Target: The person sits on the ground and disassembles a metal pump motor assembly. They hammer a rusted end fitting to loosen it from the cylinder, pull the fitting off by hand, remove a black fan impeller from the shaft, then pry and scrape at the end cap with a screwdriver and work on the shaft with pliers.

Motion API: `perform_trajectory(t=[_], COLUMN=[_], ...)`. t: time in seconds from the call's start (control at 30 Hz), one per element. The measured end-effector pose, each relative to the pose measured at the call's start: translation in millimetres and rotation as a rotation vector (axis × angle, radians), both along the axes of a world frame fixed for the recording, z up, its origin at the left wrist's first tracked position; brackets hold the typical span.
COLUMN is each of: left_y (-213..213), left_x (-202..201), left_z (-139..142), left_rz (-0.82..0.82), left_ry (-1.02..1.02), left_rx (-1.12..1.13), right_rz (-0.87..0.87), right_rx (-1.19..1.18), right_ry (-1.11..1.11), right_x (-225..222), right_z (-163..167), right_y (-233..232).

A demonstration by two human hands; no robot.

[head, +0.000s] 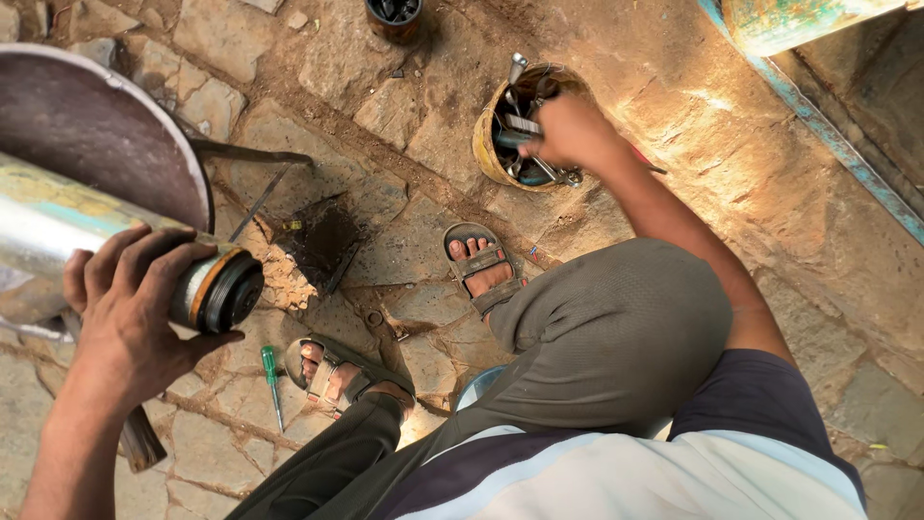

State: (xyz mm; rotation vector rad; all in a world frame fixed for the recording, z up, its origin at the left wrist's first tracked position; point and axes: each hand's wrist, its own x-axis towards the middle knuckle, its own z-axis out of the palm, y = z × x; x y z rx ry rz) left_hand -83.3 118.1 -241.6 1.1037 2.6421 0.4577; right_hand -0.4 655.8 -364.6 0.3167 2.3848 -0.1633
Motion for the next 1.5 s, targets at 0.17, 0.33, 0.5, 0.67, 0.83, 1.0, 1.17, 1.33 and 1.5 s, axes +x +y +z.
perform_trajectory(t=[0.17,0.33,0.5,0.67,0.83,1.0,1.17,1.33,1.5], left_y=[-12.9,-29.5,-35.0,-20.7,12.2,-7.9,-5.6,65.3,58.0], left_x=[12.9,31.6,38.6,74.8,153.0,221.2,272.0,271.1,265.0], left_z=[-3.0,6.6,37.6,102.0,138.3,149.1,109.5,-1.6,-92.8], left_rz=[0.017,0.020,-0.099,-0.076,0.048,0.290,0.835,1.081,1.298], left_ry=[0.006,0.006,0.050,0.082,-0.076,0.183,-0.432,-0.550,-0.994], left_rx=[0.061,0.080,0.032,0.261,0.306,0.565,0.697,1.145,1.668], right_rz=[-0.005,0.122,0.251,0.547,0.823,0.752,0.141,0.296,0.642], right_rx=[0.057,0.036,-0.084,-0.017,-0.245,-0.668,-1.138,-1.073,-0.764], right_ry=[0.187,0.237,0.274,0.120,0.137,0.098,-0.283,-0.323,-0.149], right_x=[31.7,43.1,29.0,19.1,21.1,13.4,17.7,18.4,16.0], right_z=[-40.1,-39.8,70.3,236.7,312.2,280.2,202.3,161.4,152.9], right_y=[-4.8,-3.0,-13.5,-117.6,-249.7,-299.4,-299.8,-298.2,-289.6])
